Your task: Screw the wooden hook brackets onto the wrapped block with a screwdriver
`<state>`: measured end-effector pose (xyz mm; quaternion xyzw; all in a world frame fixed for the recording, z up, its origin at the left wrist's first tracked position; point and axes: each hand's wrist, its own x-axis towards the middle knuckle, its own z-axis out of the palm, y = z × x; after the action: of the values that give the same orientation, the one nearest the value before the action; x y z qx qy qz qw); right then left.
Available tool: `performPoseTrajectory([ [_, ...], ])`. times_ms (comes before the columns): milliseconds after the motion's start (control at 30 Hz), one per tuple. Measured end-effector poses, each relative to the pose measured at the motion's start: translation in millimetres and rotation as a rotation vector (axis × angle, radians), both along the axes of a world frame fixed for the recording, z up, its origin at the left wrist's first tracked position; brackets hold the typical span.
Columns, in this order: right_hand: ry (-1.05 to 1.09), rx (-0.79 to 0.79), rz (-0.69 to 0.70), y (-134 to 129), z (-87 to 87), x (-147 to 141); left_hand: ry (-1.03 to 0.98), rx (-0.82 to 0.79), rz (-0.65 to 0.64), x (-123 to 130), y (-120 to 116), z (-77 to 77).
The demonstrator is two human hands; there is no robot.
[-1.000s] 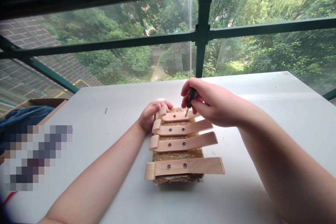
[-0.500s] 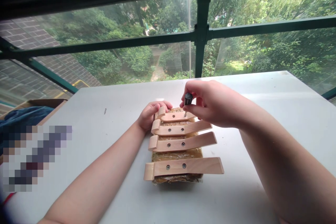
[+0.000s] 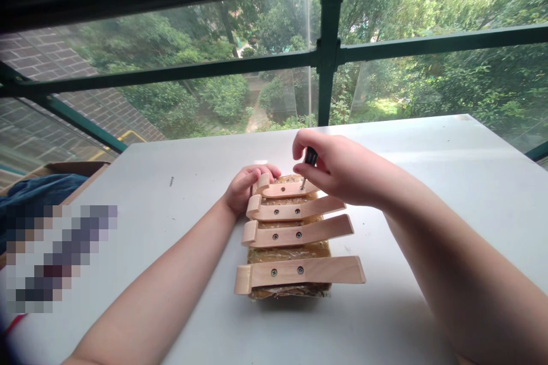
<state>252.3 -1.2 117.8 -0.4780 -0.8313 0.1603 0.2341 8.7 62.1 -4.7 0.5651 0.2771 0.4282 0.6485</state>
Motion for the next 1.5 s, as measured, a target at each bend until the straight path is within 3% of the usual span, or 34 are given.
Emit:
performPoseTrajectory([
  [300,0.239,-0.105,0.095,-4.2,-2.6,-10.1,0.007,0.012,-0.004,-0.4,0.3,-0.4],
  [633,0.217,-0.153,0.183,-5.7,-1.0,-9.3,-0.007,0.0,-0.012,-0.2,0.2,0.5],
  [1233,0.228,-0.128,-0.072,1.5,-4.3,-5.2,-0.012,0.007,-0.025,-1.2,1.4,-1.0],
  [1400,0.117,-0.019,-0.155,3.5,-7.4,-7.2,-0.001,0.01,-0.024,-1.6,2.1,-1.5],
  [1500,0.178,-0.006,-0.141,1.8,-8.6,-14.2,-0.007,0.005,-0.02,-1.4,2.0,-1.9],
])
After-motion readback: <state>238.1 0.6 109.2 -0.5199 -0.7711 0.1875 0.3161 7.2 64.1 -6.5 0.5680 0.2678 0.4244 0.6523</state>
